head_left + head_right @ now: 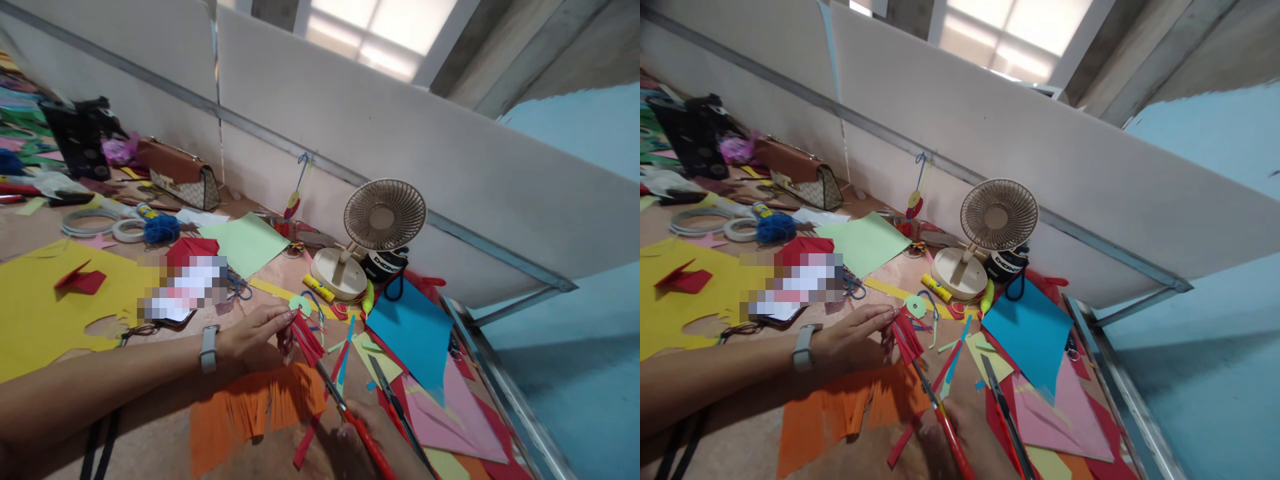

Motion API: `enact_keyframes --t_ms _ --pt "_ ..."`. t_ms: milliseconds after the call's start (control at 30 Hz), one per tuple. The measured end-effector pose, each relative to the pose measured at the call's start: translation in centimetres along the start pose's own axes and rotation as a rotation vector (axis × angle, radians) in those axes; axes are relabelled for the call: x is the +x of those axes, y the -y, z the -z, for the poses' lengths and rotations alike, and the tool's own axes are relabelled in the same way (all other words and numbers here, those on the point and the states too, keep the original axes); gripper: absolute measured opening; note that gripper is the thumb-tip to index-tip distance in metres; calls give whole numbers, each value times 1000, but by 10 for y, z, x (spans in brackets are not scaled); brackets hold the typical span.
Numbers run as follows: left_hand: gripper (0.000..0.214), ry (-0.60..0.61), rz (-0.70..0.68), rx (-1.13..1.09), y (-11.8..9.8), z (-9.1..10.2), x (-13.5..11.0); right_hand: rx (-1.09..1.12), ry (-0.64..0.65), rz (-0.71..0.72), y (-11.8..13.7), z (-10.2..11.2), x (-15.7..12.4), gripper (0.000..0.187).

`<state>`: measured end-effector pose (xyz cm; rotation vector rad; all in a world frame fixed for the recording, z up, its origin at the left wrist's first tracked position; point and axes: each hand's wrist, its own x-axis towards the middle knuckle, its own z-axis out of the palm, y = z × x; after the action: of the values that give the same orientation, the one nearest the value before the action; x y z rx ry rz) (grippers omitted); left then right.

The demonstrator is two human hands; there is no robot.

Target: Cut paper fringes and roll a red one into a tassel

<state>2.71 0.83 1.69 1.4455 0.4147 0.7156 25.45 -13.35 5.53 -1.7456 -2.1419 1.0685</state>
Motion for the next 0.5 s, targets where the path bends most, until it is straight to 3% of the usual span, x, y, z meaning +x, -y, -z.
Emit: enact_keyframes --t_ms 267,467,500 --pt "42 -24 -35 35 -7 4 0 -55 -41 -28 -6 8 -15 42" --pt "43 -90 -85 132 -19 19 4 -104 -45 -58 -10 39 -21 43" --pt "42 -96 -100 129 -20 21 5 -150 -48 -118 -12 44 -19 44"
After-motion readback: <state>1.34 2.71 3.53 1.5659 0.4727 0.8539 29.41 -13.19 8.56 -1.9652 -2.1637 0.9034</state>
